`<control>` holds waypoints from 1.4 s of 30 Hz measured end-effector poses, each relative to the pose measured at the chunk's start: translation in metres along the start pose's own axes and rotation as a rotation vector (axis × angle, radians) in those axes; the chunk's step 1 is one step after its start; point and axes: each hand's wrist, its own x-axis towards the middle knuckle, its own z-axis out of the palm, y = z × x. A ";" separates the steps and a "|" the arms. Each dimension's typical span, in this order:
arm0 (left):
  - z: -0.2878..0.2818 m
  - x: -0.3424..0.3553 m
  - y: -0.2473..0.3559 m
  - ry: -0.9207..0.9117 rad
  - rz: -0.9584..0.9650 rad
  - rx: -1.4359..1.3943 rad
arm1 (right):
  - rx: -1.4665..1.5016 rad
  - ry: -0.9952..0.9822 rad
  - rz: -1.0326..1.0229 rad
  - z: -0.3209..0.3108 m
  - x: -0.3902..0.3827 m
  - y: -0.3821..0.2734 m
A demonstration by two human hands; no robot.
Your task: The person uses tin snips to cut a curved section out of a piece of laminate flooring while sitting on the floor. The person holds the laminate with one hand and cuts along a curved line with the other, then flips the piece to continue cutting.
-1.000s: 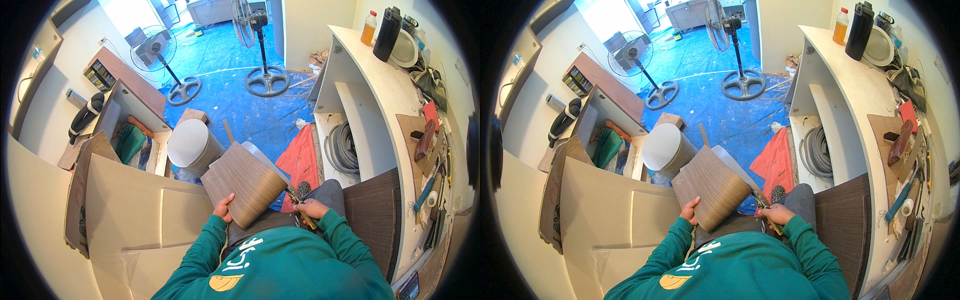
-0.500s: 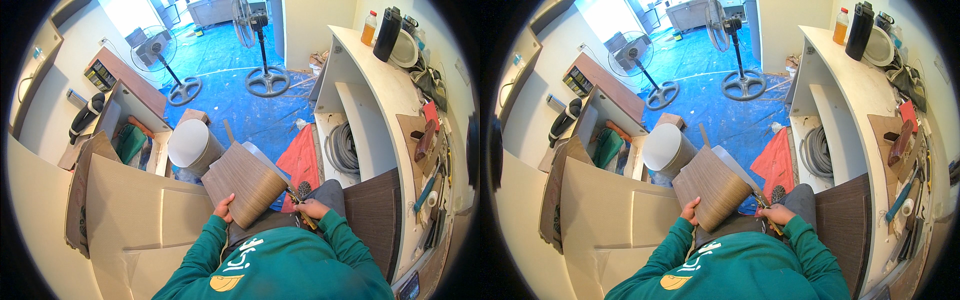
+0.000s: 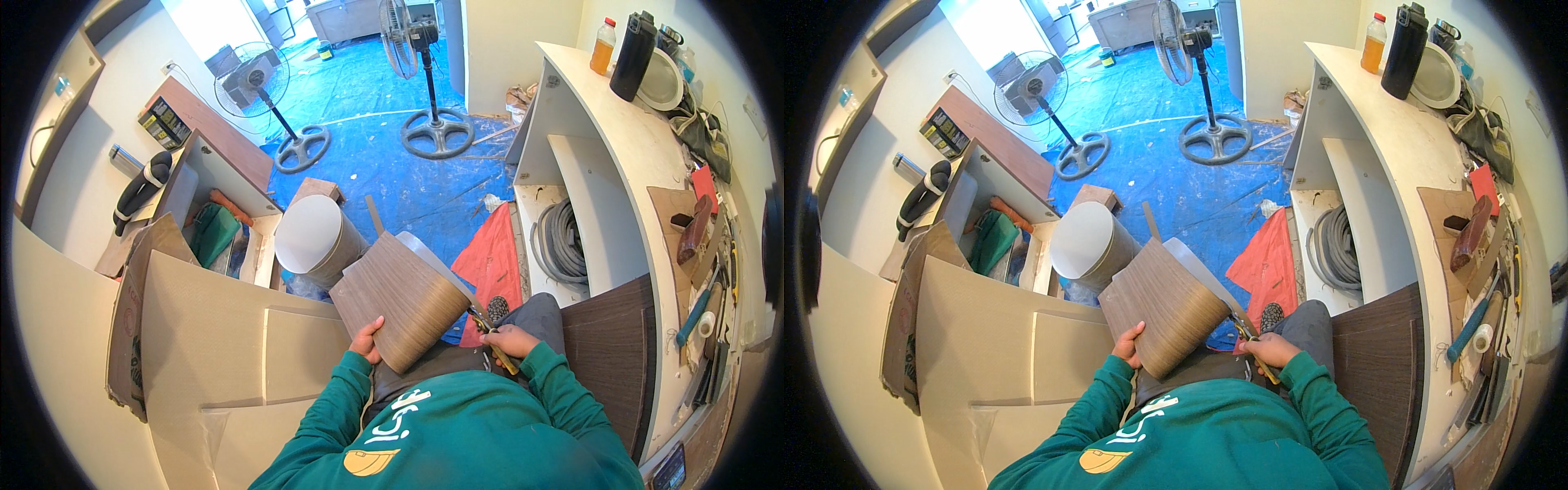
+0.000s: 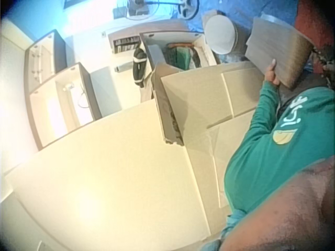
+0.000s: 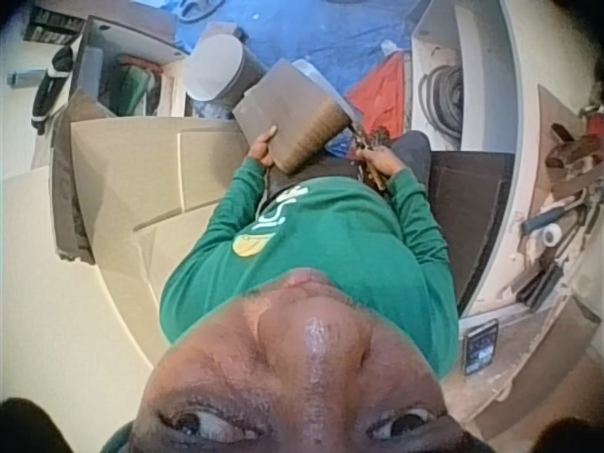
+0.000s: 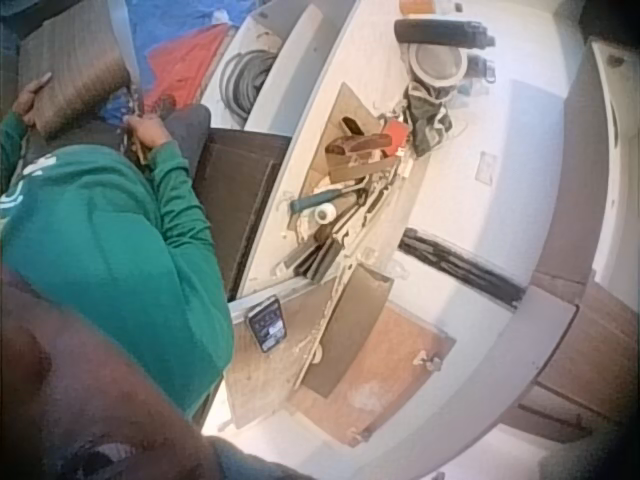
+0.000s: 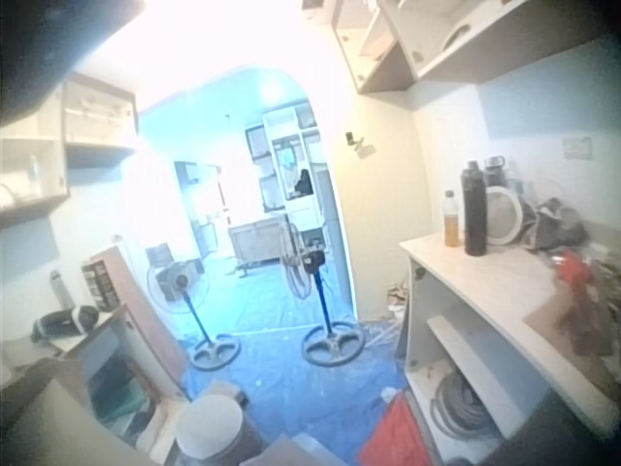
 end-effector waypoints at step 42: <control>-0.002 0.001 0.003 -0.024 -0.053 -0.079 | -0.023 0.001 -0.030 -0.001 0.005 0.008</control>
